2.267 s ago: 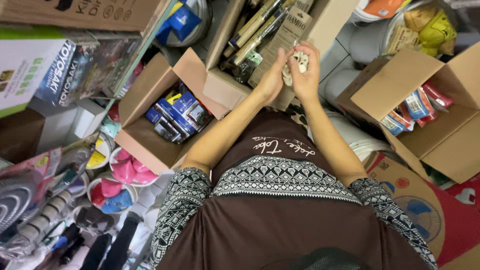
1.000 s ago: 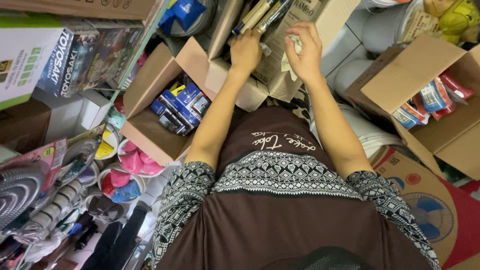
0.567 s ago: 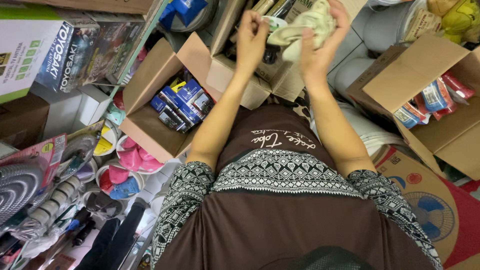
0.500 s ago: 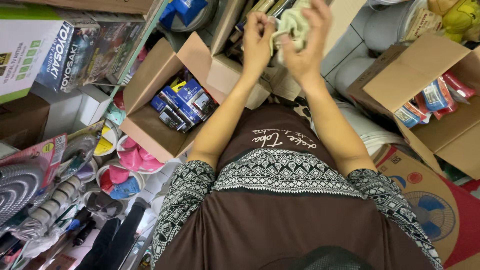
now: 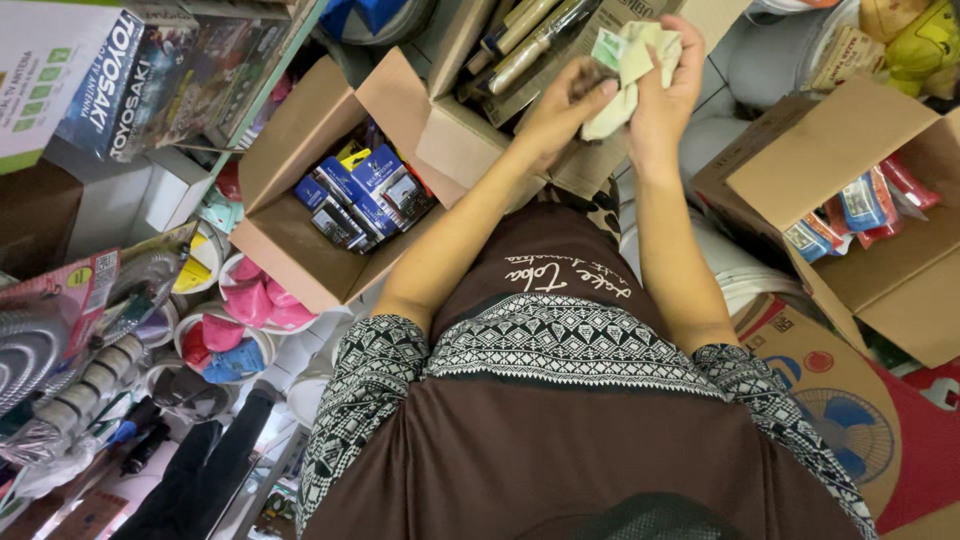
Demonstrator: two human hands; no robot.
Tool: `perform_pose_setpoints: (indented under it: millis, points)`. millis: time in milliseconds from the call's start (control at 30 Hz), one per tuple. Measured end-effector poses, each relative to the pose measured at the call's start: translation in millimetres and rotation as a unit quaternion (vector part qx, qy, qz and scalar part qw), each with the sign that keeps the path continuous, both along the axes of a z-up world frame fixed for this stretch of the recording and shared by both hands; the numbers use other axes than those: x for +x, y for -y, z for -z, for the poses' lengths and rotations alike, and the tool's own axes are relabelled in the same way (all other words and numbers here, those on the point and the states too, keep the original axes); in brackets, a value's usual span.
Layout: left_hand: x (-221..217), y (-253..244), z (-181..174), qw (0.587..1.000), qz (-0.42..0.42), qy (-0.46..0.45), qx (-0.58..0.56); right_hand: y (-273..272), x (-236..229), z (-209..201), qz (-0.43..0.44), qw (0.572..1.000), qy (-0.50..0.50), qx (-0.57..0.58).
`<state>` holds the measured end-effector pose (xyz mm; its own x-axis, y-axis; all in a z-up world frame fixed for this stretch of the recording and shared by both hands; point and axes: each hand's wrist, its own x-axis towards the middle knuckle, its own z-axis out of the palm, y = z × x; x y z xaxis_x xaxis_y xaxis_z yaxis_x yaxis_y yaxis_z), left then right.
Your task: The person wipes various packaged items with a cloth, including motorcycle parts and other small accessories, and organizes them within cardboard boxes in a storage area.
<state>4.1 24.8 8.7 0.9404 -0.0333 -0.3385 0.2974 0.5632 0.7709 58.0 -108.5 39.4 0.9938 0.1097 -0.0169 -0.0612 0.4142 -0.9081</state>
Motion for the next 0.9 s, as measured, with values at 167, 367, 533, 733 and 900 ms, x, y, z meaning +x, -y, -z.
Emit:
perform_pose_setpoints:
  millis: [167, 367, 533, 733, 900]
  points:
    - [-5.8, 13.4, -11.4, 0.993, -0.047, 0.060, 0.092, 22.9, 1.0, 3.3, -0.003, 0.964, 0.150, -0.221]
    - [-4.0, 2.8, -28.5, 0.983, -0.017, -0.011, 0.184, 42.7, 19.4, -16.0, 0.139, 0.974, 0.114, -0.137]
    - [3.8, 4.2, -2.6, 0.963, -0.029, 0.105, 0.247, 18.0, 1.9, -36.1, -0.018, 0.897, 0.277, -0.343]
    - [-10.1, -3.7, -40.4, 0.979, 0.017, 0.056, 0.195, 15.0, 36.8, 18.0, -0.003, 0.951, 0.162, -0.265]
    - [2.5, -6.3, -48.8, 0.948, -0.070, 0.147, 0.274, 22.9, 17.3, 27.9, 0.109, 0.985, -0.017, 0.136]
